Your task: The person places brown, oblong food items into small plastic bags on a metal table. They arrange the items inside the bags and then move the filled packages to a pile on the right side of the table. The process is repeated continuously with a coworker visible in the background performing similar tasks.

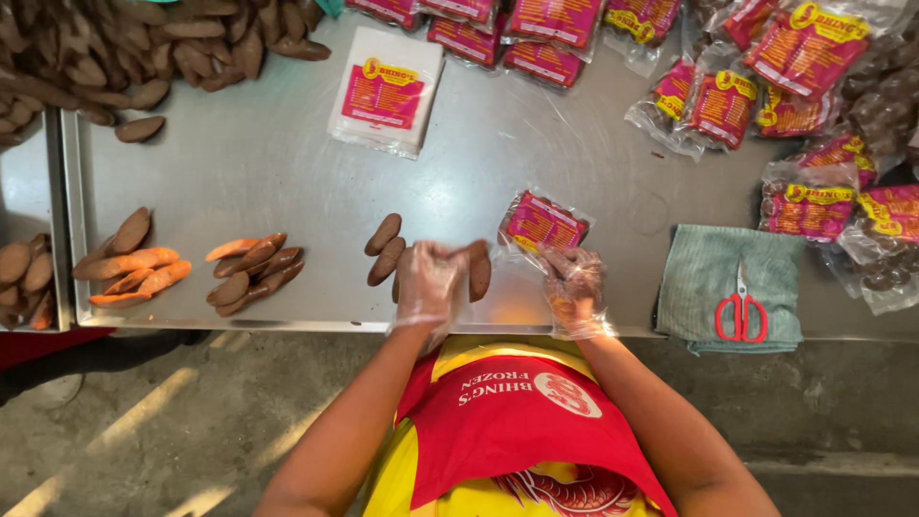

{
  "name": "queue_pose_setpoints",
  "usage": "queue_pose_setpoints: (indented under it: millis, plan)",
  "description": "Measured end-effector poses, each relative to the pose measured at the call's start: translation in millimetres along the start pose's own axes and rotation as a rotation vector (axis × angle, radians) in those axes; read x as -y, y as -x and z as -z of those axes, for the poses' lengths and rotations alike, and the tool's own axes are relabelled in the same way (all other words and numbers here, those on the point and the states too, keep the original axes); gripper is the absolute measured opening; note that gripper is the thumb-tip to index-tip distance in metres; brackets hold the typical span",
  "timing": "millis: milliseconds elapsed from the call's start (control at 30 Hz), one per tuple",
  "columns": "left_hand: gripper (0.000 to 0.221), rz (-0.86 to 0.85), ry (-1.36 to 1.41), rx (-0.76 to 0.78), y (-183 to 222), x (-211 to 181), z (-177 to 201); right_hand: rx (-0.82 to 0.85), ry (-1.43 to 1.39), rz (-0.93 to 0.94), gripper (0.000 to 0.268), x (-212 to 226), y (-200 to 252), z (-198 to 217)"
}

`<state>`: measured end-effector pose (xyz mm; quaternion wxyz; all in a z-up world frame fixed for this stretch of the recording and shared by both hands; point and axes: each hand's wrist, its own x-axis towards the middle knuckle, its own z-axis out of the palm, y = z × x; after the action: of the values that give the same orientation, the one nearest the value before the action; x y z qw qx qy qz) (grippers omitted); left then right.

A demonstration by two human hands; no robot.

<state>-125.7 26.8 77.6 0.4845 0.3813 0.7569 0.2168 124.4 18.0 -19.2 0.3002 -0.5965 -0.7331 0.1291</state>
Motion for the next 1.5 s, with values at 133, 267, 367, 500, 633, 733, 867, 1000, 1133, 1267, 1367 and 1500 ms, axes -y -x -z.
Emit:
queue_pose_setpoints:
  millis: [133,267,367,500,633,733,867,1000,1133,1267,1367,1500]
  plan:
    - [0.029,0.395,0.551,0.24,39.2,13.3,-33.9,-0.009,-0.118,0.032,0.03,5.9,-6.3,10.5]
    - [0.032,0.472,0.712,0.162,35.7,28.3,-83.9,0.115,-0.093,-0.028,0.037,3.8,-6.7,17.9]
    - [0.027,0.512,0.762,0.057,17.3,26.7,-121.1,0.14,-0.069,-0.032,0.03,0.0,-6.0,16.8]
    - [0.02,0.418,1.014,-0.026,7.7,26.4,-153.2,0.178,-0.138,-0.074,0.046,-2.0,-7.7,24.5]
    - [0.018,0.435,0.985,0.046,15.8,21.9,-140.0,0.155,-0.117,-0.065,0.048,5.5,-12.1,28.6]
    - [0.018,0.359,0.89,0.067,17.4,22.0,-132.4,0.165,-0.096,-0.045,0.049,8.5,-14.3,26.9]
    - [0.017,0.272,0.643,0.023,7.9,41.4,-142.9,0.156,-0.025,0.008,0.053,6.3,-13.5,24.4]
    - [0.021,0.079,0.721,0.062,1.2,47.7,-140.1,0.192,-0.07,-0.095,0.045,8.4,-13.7,22.6]
    - [0.012,-0.495,0.13,-0.119,20.1,21.7,-111.3,0.172,-0.006,-0.084,0.04,3.8,-10.1,17.3]
    - [0.014,-0.714,0.111,-0.136,25.6,-0.9,-99.9,0.186,-0.115,-0.219,0.028,-5.5,-5.9,7.4]
    - [0.025,-0.457,-0.128,-0.1,19.8,-4.7,-95.6,0.124,-0.137,-0.161,0.025,-4.9,-5.0,8.5]
    - [0.022,-0.184,0.281,0.027,24.6,4.0,-92.8,0.118,-0.026,-0.091,0.026,6.3,-11.8,16.7]
